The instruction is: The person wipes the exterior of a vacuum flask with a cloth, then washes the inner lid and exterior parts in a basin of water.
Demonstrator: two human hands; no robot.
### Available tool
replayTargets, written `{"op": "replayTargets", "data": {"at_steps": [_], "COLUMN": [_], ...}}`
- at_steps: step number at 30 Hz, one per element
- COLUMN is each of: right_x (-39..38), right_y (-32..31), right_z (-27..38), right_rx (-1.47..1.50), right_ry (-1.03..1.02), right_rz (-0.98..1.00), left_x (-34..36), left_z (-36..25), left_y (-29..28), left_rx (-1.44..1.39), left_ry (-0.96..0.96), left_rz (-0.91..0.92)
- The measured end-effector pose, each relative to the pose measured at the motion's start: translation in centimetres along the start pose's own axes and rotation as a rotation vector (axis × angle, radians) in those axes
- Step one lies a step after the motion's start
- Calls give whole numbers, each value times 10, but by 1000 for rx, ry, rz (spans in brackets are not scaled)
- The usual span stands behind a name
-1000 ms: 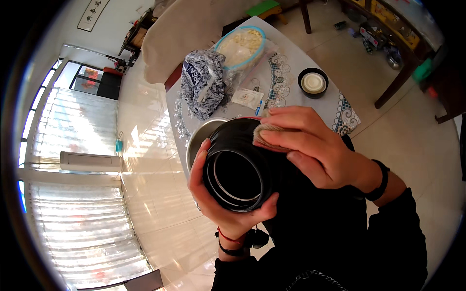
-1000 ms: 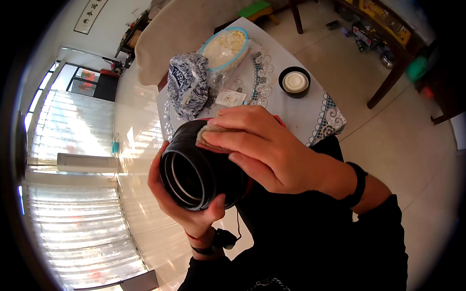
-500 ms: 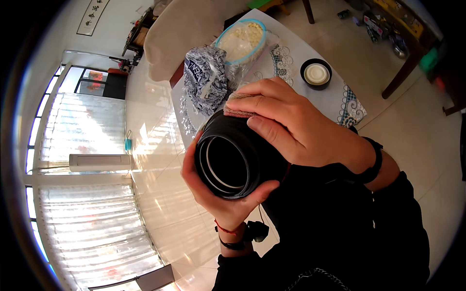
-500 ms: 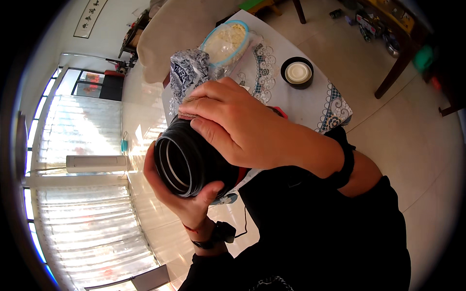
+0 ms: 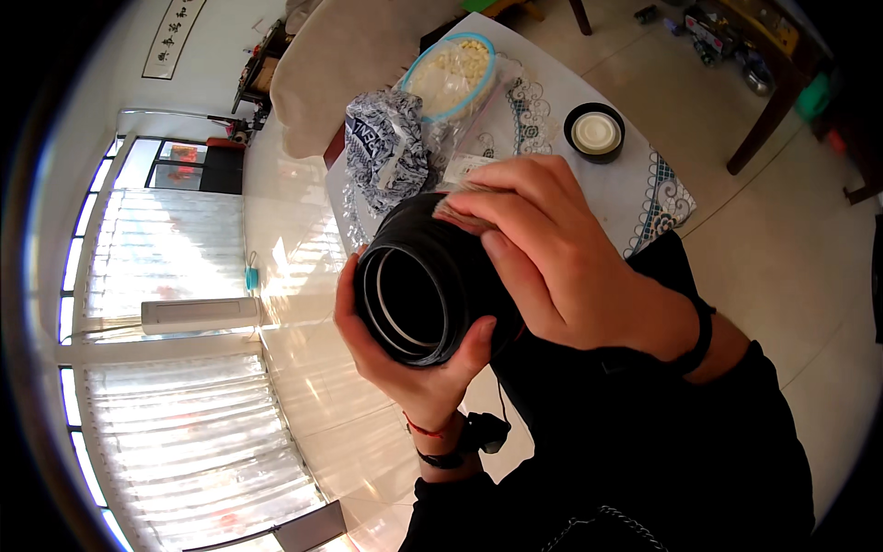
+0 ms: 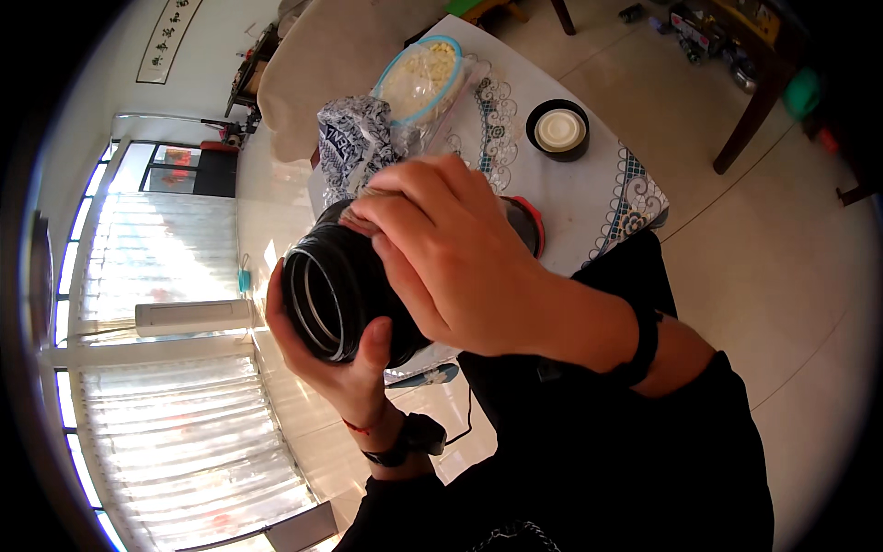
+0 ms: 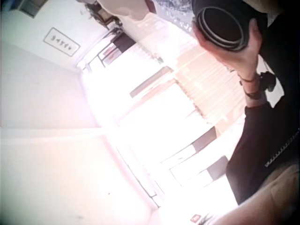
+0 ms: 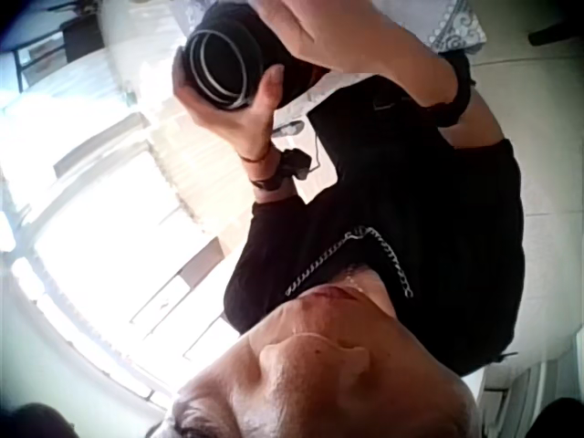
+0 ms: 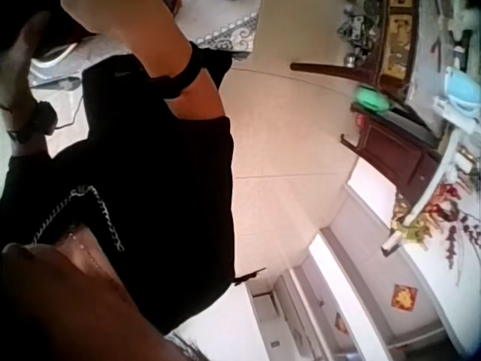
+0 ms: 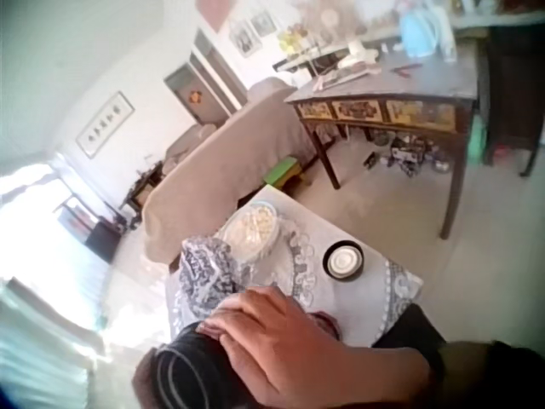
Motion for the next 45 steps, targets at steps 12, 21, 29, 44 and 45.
{"op": "replayTargets", "data": {"at_steps": [12, 21, 29, 44, 45], "right_x": [-78, -2, -17, -20, -29], "right_y": [7, 8, -6, -7, -8], "right_z": [-3, -21, -4, 4, 5], "right_rx": [448, 75, -78, -48, -35], "right_ry": [167, 65, 50, 75, 54], "right_rz": [-115, -85, -127, -15, 47], "left_x": [9, 11, 14, 7, 7], "left_z": [7, 11, 10, 6, 8], "left_y": [-6, 0, -4, -8, -10], "left_rx": [-31, -66, -33, -20, -67], "left_ry": [-48, -81, -60, -12, -45], "left_rz": [-112, -131, -117, -66, -116]}}
Point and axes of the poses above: each hand's wrist, its own x-axis towards the middle knuckle, its own y-axis out of the palm, z = x × y, the point moved 8 cm from there along x, towards the middle knuckle, and after that the axes turned 11 degrees about -x, right-handed, at the moved point
